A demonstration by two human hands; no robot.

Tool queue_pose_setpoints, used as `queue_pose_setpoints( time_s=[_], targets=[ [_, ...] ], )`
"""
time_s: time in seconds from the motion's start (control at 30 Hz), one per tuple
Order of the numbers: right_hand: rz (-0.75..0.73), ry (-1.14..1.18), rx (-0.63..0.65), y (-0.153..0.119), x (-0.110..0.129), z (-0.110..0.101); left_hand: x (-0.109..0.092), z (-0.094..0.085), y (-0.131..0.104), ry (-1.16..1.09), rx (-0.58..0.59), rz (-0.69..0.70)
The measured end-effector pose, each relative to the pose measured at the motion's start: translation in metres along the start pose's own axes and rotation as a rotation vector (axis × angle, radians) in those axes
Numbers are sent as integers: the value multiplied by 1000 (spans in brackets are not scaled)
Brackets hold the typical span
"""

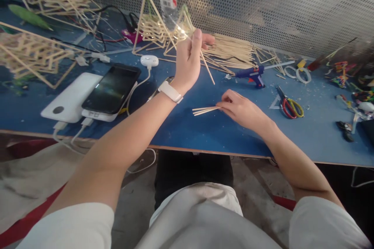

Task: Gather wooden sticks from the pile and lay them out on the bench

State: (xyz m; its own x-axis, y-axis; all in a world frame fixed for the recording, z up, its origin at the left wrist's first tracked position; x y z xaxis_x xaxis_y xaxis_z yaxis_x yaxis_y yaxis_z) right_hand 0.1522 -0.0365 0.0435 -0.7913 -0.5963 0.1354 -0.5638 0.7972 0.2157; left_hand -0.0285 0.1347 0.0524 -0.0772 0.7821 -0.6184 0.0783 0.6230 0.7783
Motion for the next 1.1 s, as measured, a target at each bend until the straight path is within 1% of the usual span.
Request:
queue_pose_setpoints(
  time_s=[0.07, 0.17, 0.23, 0.33, 0.5, 0.53, 0.57, 0.67, 0.7, 0.73, 0.8, 0.87, 0.93, 0.97, 1.0, 1.03, 1.07, 1.1],
  targets=[
    [-13, -87, 6, -1, 4, 6, -1, -2, 2, 3, 8, 3],
    [-27, -123, 31, -2, 7, 11, -16, -1, 0, -19, -22, 56],
    [-25, -109, 42, -2, 7, 12, -27, 2, -3, -48, -38, 78],
    [-14, -68, 28, -2, 6, 13, -39, 11, -9, -69, -8, 68],
    [-2, 34, -4, -2, 0, 11, -46, 21, -14, -133, 21, 47],
    [25, 63, -32, -1, -3, 7, -46, 22, -15, -147, 27, 48],
    [71, 98, -86, 0, -8, 1, -46, 24, -15, -158, 33, 48],
    [265, 195, -355, 1, -29, -26, -49, 28, -17, -209, 40, 47],
    [302, 210, -416, 3, -33, -33, -51, 30, -17, -236, 51, 49],
    [314, 218, -437, 7, -35, -36, -54, 33, -18, -263, 70, 55],
    [289, 262, -387, 21, -35, -34, -61, 38, -18, -303, 124, 77],
    [273, 391, -260, 39, -38, -28, -63, 41, -16, -321, 174, 91],
    [293, 511, -107, 56, -52, -24, -53, 40, -12, -317, 201, 76],
    [311, 526, -41, 65, -63, -24, -45, 37, -10, -300, 203, 55],
    [334, 477, -16, 74, -78, -30, -35, 33, -8, -268, 205, 31],
    [369, 355, -53, 84, -97, -41, -26, 29, -6, -219, 208, 7],
    [403, 287, -101, 95, -118, -55, -19, 28, -7, -160, 253, -2],
    [429, 215, -155, 107, -138, -70, -15, 30, -9, -104, 336, 5]
  ],
)
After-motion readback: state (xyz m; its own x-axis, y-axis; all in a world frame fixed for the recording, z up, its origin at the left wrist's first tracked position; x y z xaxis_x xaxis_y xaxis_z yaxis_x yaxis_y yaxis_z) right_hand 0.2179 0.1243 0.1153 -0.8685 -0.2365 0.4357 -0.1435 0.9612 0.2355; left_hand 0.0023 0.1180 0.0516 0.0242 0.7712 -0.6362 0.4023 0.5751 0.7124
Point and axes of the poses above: each hand's wrist, its own y-axis towards the middle knuckle, its own z-axis out of the palm, x = y × z, the point moved 8 cm from there along y, towards the middle knuckle, and after that the axes turned 12 degrees about z, right-handed, at the moved point
